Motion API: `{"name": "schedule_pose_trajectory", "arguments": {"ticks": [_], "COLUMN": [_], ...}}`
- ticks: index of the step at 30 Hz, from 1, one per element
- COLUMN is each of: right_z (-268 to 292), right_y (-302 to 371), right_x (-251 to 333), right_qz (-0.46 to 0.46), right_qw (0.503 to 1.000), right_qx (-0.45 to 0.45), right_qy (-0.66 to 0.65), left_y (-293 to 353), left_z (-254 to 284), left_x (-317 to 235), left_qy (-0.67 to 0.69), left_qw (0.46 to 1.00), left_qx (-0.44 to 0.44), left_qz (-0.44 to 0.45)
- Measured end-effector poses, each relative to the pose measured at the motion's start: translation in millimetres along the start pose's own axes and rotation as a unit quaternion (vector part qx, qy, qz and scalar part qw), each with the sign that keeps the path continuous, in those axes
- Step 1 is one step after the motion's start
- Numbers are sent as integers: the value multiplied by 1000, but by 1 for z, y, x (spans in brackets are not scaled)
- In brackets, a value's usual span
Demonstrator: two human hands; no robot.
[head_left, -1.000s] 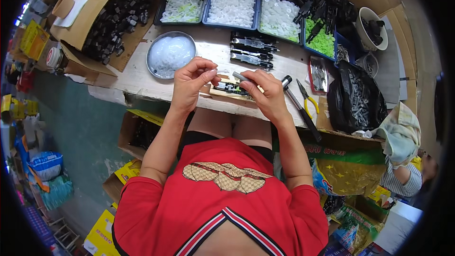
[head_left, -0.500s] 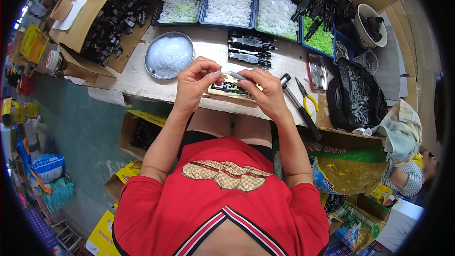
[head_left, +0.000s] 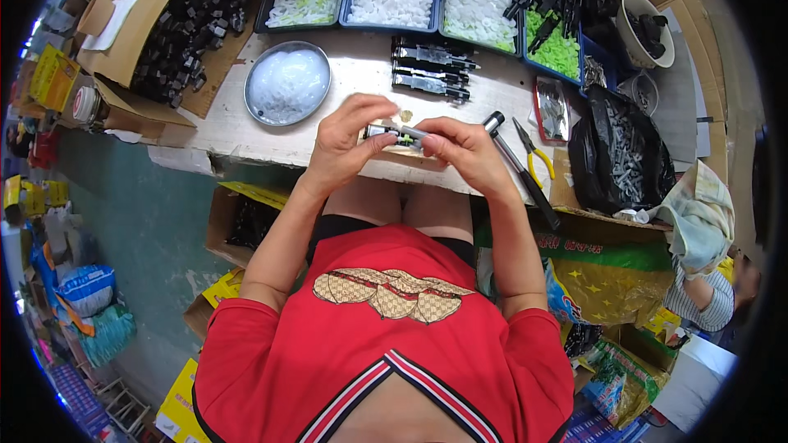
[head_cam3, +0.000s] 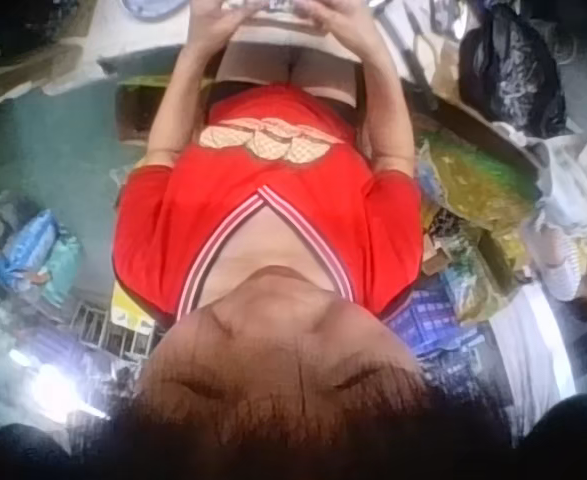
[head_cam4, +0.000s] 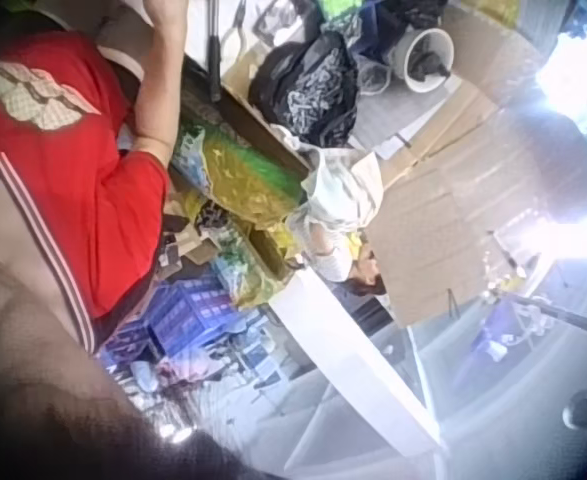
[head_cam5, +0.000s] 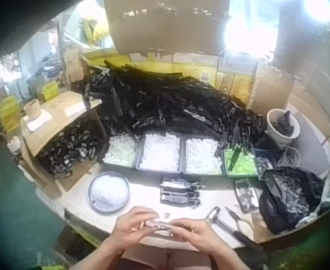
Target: Assemble small mechanical components using a jig and a hammer at a workbench.
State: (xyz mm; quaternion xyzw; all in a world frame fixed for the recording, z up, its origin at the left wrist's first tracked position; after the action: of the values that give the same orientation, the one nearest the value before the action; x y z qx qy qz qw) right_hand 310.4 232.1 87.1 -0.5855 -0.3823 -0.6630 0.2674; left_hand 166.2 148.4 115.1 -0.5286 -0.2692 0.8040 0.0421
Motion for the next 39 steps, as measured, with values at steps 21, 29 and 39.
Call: {"name": "schedule_pose_trajectory", "arguments": {"ticks": [21,29,39], "right_z": [28,28,37], "right_y": [5,1,-2], "right_x": [-39,-42,-47], "right_qz": [-65,-56,-119], "right_qw": [995,992,979], "right_qx": [-30,-32,-81], "right_qy": [69,106,145], "left_y": [19,20,20], "left_z": [-38,-38,-38], "left_x": [45,46,42], "left_qy": [-237,-230,-233], "left_qw": [969,971,972], "left_qx": [18,10,11], "left_qz": [68,65,30]}}
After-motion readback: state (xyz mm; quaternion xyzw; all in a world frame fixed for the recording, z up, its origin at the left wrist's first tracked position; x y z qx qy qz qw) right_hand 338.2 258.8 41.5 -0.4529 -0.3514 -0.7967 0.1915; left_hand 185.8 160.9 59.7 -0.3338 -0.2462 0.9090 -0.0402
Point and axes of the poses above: each hand's wrist, its own y-axis away from the middle knuckle, its own z-axis out of the back of the hand, x = y × z, the point moved 6 cm from there along -y, towards the middle knuckle, and after that the axes turned 3 degrees about -y, right-handed, at the moved point
